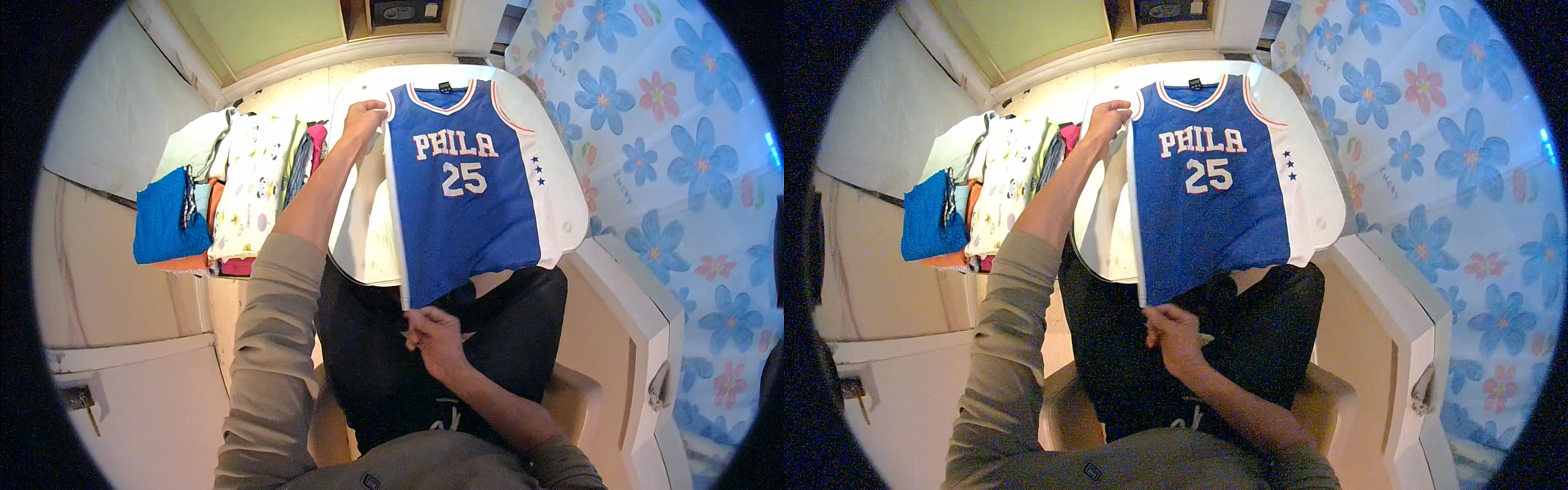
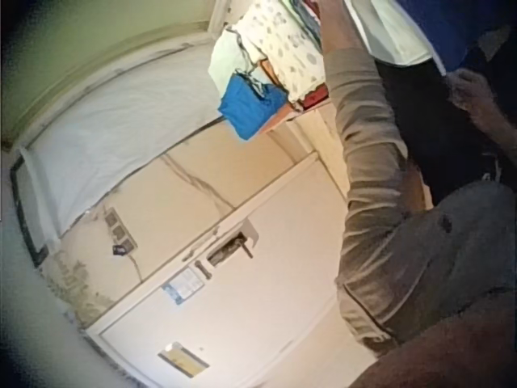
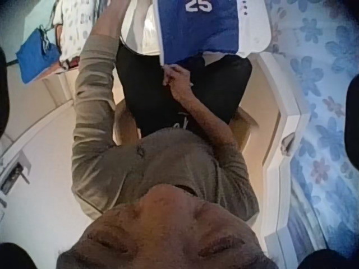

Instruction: The person folds a blue basketball jersey, a striped shirt, a brown shirt, and a patterned cloth on a white surface. Each item is smoothed, folded into a compact rectangle, and placed on a growing stack to the left.

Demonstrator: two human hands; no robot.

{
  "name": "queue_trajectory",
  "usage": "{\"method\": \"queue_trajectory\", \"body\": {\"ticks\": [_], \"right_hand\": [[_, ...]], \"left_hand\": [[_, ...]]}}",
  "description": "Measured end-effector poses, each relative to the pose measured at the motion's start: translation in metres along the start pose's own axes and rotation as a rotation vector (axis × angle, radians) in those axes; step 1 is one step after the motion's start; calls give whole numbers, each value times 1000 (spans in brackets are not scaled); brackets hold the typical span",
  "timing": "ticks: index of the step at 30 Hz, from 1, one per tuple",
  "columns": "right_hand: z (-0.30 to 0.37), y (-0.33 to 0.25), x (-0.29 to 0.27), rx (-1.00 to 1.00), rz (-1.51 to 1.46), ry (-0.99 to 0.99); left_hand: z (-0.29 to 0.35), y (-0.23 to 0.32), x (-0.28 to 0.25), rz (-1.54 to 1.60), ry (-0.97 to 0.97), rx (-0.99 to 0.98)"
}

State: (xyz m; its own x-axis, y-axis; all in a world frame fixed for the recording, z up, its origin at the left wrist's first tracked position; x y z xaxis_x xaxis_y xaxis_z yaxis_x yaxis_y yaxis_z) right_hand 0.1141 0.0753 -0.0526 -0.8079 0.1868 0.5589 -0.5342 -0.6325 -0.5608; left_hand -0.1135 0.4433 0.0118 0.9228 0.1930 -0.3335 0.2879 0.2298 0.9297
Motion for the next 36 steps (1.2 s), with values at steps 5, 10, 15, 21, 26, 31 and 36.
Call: {"method": "queue_trajectory", "body": {"ticks": [5,10,15,21,26,31,36], "right_hand": [[-2,52,14,229,-47,-82],[-8,48,-5,235,39,15],[-26,-24,-54,-20,60,141],[-18,-184,-97,-896,754,382],[-1,-243,-34,-1397,1443,461],[-23,-266,-52,-1310,1545,655],[-101,-266,47,-1160,1576,286]], "left_hand": [[-20,-37,-8,-129,-18,69],[-2,-42,-26,-317,235,84],[32,-35,-51,-655,457,195],[138,23,6,-753,332,654],[193,18,43,-907,186,707],[239,-12,69,-1016,70,597],[285,-7,24,-354,576,468]]}}
Point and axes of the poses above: each hand's wrist, its own z-axis away from the middle knuckle, its own x-axis out of the palm, y = z × x, the point moved 10 cm from there along -z, towards the middle knuckle, and after that the axes turned 8 degrees about -z, right-handed, at the moved point
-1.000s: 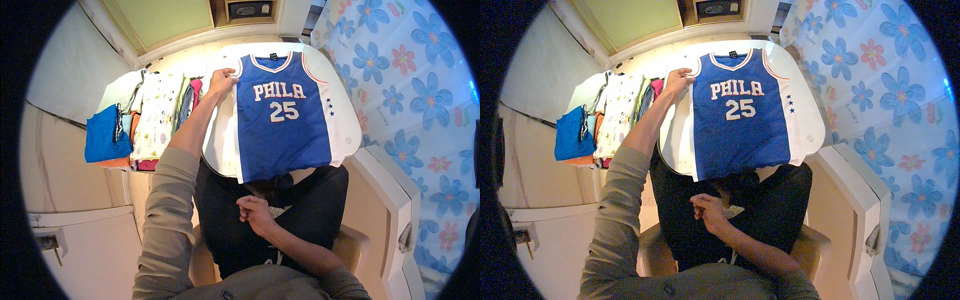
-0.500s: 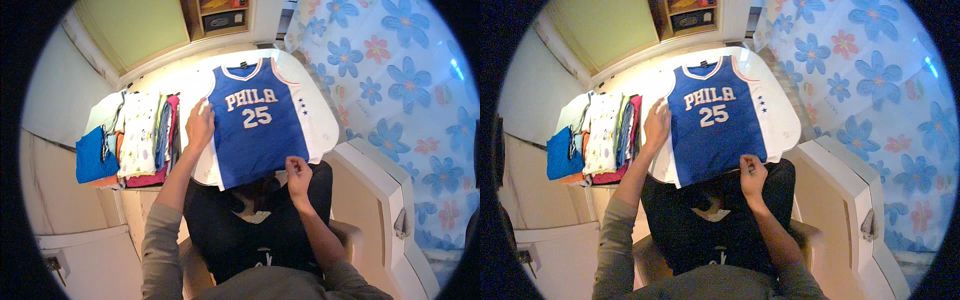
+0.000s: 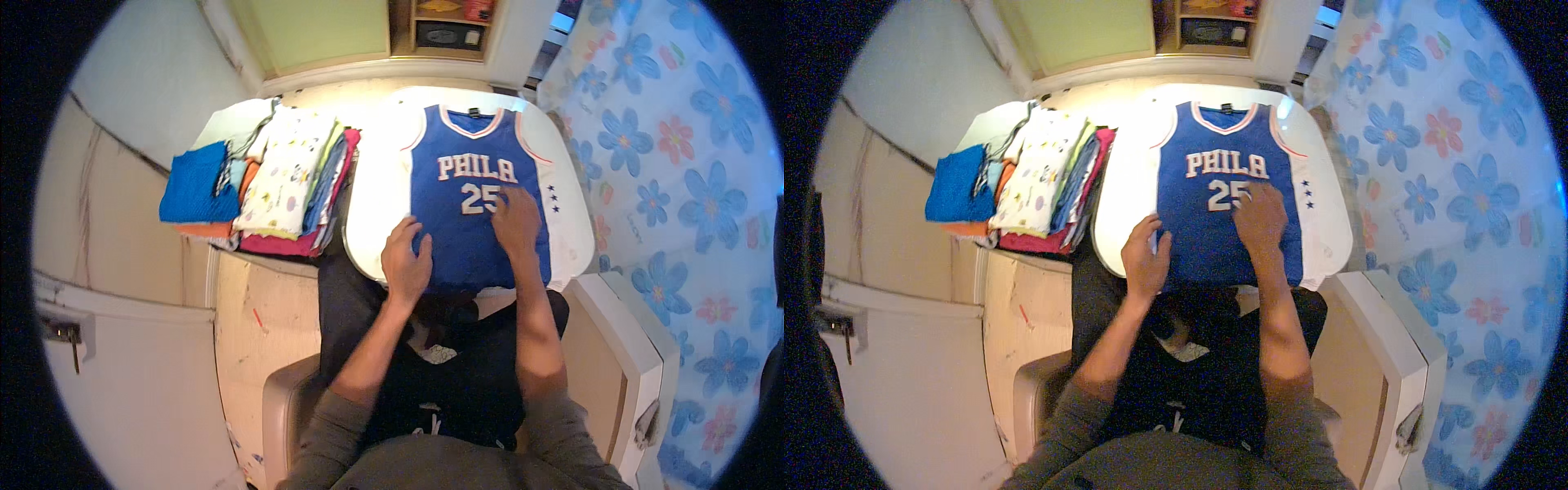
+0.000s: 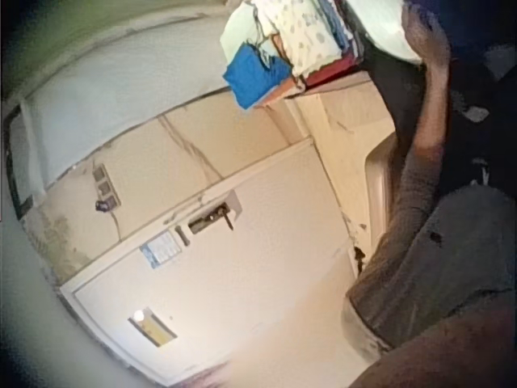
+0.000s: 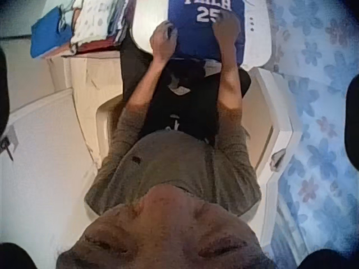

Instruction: The person folds a blue basketball jersey, a striped shirt, a brown shirt, and a patterned cloth on a white surface. Each item is smoothed, folded into a compact rectangle, and placed on a growing stack to the left.

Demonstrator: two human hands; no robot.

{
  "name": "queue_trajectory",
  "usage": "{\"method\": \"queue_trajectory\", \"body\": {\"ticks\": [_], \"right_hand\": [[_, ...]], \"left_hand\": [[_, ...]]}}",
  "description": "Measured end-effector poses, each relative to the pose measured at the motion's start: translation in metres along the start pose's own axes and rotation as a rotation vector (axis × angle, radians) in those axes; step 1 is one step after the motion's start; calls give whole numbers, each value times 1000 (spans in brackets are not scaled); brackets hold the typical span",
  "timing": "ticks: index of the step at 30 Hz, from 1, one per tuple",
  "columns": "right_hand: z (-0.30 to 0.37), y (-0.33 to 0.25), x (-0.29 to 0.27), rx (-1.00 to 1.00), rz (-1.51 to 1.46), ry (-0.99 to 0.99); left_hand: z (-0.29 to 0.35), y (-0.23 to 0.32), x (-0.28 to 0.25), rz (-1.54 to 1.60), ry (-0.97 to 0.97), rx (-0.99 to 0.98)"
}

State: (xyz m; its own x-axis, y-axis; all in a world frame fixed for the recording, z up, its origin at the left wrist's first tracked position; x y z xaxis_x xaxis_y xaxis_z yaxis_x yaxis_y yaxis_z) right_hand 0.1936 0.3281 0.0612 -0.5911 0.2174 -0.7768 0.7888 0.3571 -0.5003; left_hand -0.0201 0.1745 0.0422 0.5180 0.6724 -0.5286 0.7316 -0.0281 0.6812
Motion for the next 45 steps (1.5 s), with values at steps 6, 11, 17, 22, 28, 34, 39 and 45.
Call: {"method": "queue_trajectory", "body": {"ticks": [6,11,17,22,28,34,39,45], "right_hand": [[-107,-134,139,-337,-146,-388],[-126,-142,207,-316,110,-643],[-138,-132,214,-244,-29,-642],[-131,-142,205,-343,-8,-699],[-147,-117,215,-345,118,-743],[-155,-98,181,-77,-391,-661],[-162,-79,172,26,-665,-550],[-146,-99,184,-91,-675,-526]], "left_hand": [[135,-75,-27,588,165,-908],[157,-78,6,711,-59,-1016],[155,-52,23,823,-309,-1074],[123,-22,-10,444,-207,-663],[92,36,-28,78,-225,-238],[103,50,-12,32,-265,-88],[113,10,-14,135,-192,-442],[159,-45,21,811,-409,-1101]]}}
Point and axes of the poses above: each hand's wrist, its own z-axis away from the middle knuckle, its own x-axis out of the palm, y = z × x, the point moved 10 cm from there along -z, towards the middle knuckle, and after that the axes turned 8 degrees about -z, right-handed, at the moved point
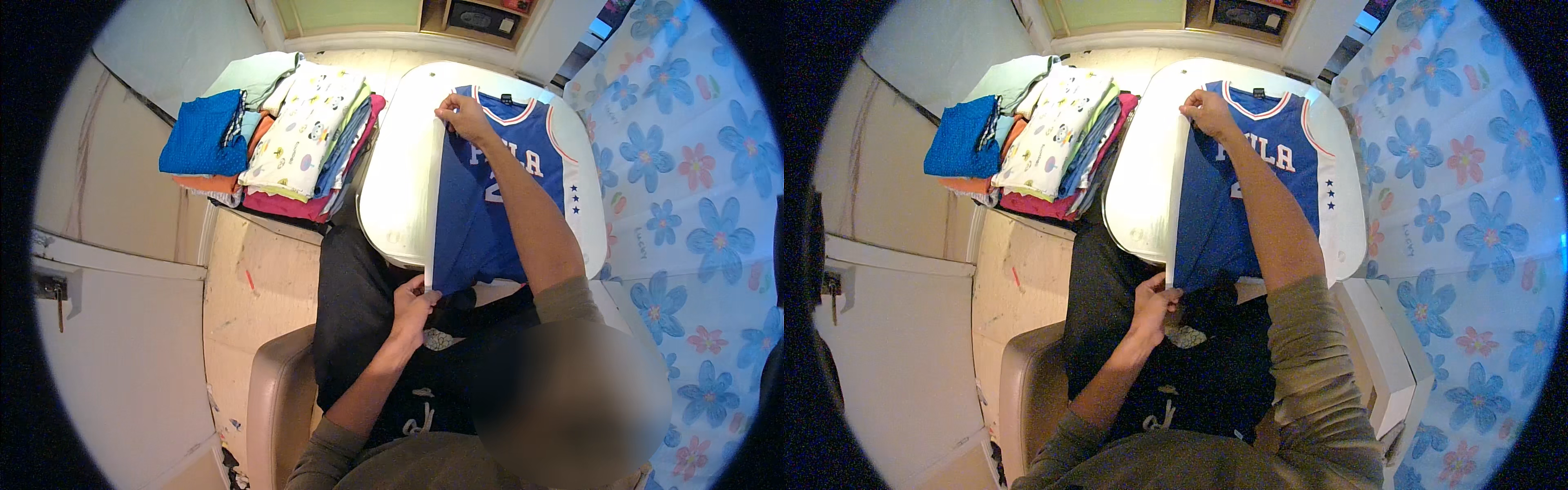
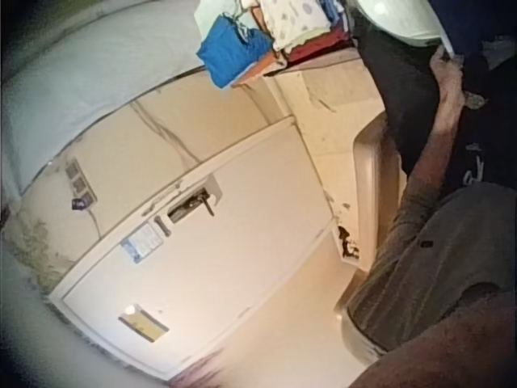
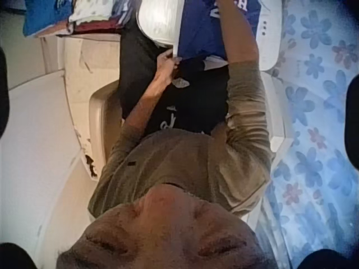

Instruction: The person folds a blue basketball jersey, a striped shirt, a brown shirt, and a patterned cloth on a white surface. Each item is smoothed, folded into a compact rectangle, and placed on a growing stack to the left.

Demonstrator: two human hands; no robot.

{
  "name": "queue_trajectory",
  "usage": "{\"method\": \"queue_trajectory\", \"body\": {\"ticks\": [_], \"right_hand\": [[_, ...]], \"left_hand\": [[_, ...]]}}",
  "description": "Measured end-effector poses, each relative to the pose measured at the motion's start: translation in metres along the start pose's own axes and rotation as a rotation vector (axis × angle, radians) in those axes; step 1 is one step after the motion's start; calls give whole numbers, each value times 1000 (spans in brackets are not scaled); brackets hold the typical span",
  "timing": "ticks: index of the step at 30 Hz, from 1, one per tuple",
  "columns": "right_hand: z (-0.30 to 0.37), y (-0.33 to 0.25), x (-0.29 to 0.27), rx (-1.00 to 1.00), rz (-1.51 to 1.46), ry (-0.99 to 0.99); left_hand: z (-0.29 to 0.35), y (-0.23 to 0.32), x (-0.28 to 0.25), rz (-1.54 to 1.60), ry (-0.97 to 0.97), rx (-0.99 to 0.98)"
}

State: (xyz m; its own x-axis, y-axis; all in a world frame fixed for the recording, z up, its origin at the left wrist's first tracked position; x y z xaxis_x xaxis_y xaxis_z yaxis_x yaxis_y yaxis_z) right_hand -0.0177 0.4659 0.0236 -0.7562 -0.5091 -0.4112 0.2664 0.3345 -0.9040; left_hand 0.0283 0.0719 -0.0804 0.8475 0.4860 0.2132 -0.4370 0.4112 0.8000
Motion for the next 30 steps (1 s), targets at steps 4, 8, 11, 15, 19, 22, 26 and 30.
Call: {"method": "queue_trajectory", "body": {"ticks": [4,8,11,15,19,22,26,30], "right_hand": [[1,6,3,-8,0,-28],[-3,14,1,34,53,-22],[-2,6,-5,-73,178,27],[-3,12,-19,-101,161,266],[16,2,3,-156,182,209],[57,-21,-12,-175,82,318],[118,0,-93,-76,245,516],[191,34,-199,131,556,785]], "left_hand": [[-1,2,0,-28,36,-68],[-3,-11,12,434,-17,-183],[-12,-24,9,442,-77,-150],[-6,-9,-2,319,48,-90],[-17,-2,-25,264,145,-21],[-20,-2,-38,219,143,-24],[-15,12,-55,63,298,169],[1,84,-50,-313,498,698]]}}
Point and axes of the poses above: each hand's wrist, its own z-axis away from the middle knuckle, its own x-axis out of the palm, y = z × x, the point moved 10 cm from there along -z, towards the middle knuckle, and after that the axes turned 8 degrees about -z, right-handed, at the moved point
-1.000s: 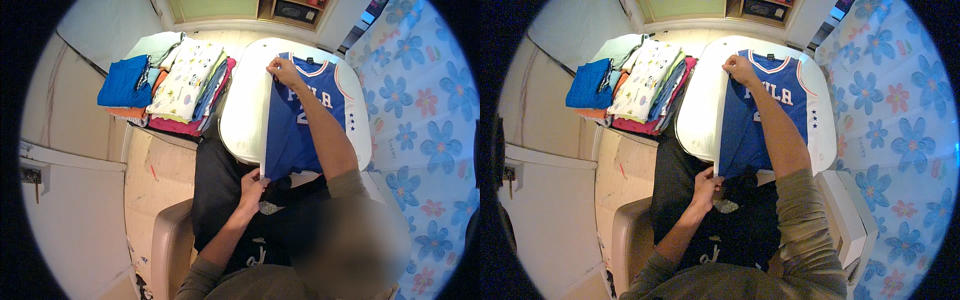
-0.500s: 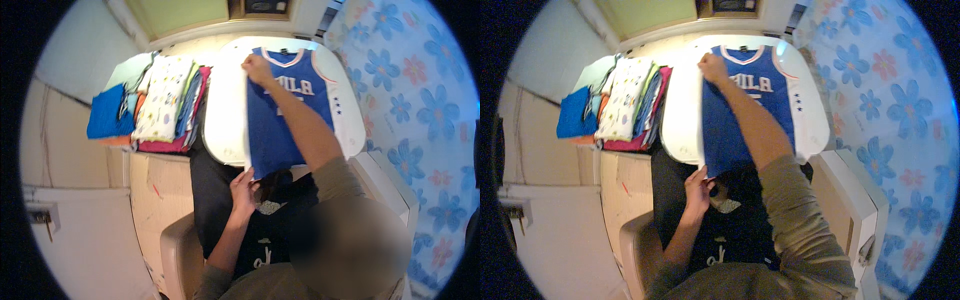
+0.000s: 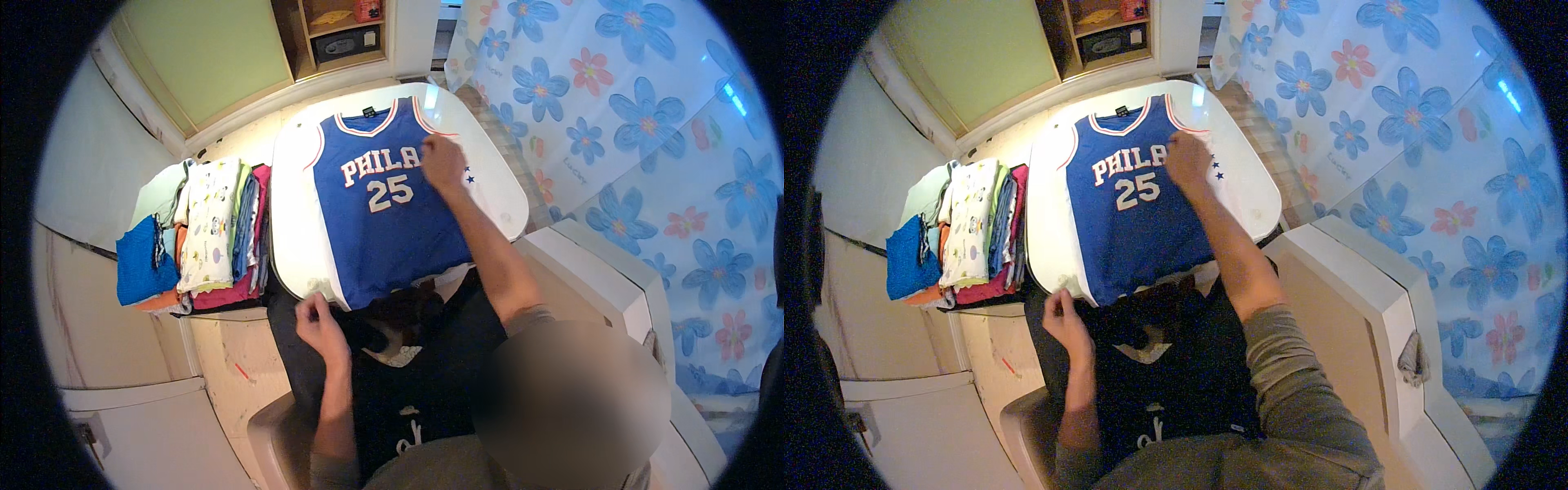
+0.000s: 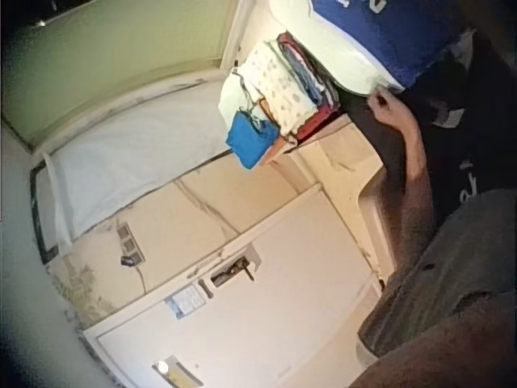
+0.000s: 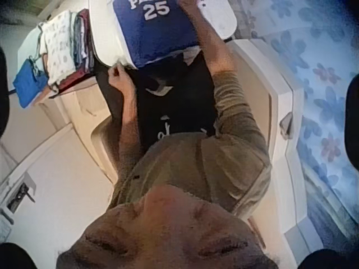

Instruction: The person folds a blue basketball jersey, a striped shirt, a brown shirt, and a patterned cloth on a white surface. Each item is smoothed, folded into a compact rectangle, and placed on a growing stack to the left.

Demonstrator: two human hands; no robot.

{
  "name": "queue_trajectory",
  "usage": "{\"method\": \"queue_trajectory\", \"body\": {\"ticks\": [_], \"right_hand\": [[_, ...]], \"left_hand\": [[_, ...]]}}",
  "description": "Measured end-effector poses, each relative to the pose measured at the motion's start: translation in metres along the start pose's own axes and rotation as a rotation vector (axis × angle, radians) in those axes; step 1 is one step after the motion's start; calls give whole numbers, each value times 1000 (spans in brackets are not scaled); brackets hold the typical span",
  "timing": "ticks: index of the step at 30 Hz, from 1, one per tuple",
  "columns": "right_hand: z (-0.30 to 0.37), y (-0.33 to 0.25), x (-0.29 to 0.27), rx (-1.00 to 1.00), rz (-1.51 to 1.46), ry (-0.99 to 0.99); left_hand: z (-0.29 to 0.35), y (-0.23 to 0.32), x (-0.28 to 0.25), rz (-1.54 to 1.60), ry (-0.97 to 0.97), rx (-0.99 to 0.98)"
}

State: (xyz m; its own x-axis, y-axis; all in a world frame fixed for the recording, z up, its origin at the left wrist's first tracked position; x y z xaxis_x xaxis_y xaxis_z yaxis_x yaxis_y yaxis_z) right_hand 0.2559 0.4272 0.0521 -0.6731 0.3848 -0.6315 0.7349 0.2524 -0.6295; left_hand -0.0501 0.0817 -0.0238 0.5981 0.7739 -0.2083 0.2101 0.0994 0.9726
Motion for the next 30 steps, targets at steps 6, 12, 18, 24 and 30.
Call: {"method": "queue_trajectory", "body": {"ticks": [6,12,18,24,30], "right_hand": [[14,46,-67,78,362,-84],[24,57,-50,-42,427,-118],[10,67,-48,100,341,-209],[11,69,-44,82,309,-178],[11,90,-48,89,337,-58]], "left_hand": [[-97,38,79,-497,-147,264],[-192,13,128,-598,-186,95],[-229,-25,156,-70,-256,-325],[-229,-8,161,-197,-254,-320],[-233,-8,150,-266,-176,-258]]}}
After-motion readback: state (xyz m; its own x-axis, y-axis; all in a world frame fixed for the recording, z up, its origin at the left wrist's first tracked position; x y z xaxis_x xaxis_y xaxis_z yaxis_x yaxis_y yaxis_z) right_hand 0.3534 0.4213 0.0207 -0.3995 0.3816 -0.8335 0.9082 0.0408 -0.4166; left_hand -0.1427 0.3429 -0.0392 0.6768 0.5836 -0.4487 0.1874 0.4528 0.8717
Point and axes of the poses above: each hand's wrist, its own z-axis away from the middle knuckle, its own x-axis out of the palm, y = z × x, the point moved 10 cm from there along -z, towards the middle knuckle, and after that the axes turned 8 degrees about -z, right-handed, at the moved point
